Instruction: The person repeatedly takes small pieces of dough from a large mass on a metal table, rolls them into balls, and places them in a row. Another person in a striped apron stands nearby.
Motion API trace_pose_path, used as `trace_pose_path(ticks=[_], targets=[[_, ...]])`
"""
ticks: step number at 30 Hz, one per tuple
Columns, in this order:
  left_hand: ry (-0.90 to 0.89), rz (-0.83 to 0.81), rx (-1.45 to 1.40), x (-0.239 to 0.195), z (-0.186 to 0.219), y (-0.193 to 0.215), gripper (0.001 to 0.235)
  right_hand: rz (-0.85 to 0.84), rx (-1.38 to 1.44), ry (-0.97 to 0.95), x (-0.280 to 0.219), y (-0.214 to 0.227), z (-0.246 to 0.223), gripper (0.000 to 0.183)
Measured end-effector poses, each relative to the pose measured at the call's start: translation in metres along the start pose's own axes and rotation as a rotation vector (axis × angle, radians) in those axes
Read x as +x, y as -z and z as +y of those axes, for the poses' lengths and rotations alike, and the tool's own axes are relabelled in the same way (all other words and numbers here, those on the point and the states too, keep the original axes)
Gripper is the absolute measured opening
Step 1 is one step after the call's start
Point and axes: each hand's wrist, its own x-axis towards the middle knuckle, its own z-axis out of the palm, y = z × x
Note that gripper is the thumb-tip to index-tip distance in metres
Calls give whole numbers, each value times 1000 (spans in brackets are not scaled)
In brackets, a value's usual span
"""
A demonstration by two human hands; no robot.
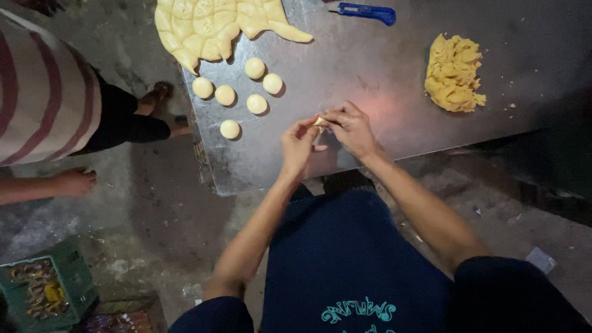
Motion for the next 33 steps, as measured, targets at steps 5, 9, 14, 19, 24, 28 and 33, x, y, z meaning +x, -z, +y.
trace_pose_path(ticks=[5,9,14,19,24,28,33], targets=[[-228,-16,570,1,-32,7,41,19,-336,225,9,-20,39,31],[-635,13,820,11,-23,26,38,-122,-359,-44,16,-25,52,22],[-587,-108,705,32,-10,27,28,-48,-339,-1,0,-26,43,18],[-374,16,748,41,-22,30,16,-17,-229,309,-21,-35,42,33],[-495,-72,728,28,-32,32,40,-57,-303,69,3,-31,49,12],[-423,-140,640,23,-28,28,53,7,-300,-16,2,-23,46,18],[-600,-93,727,38,-12,33,25,25,-360,123,-9,-36,33,14]])
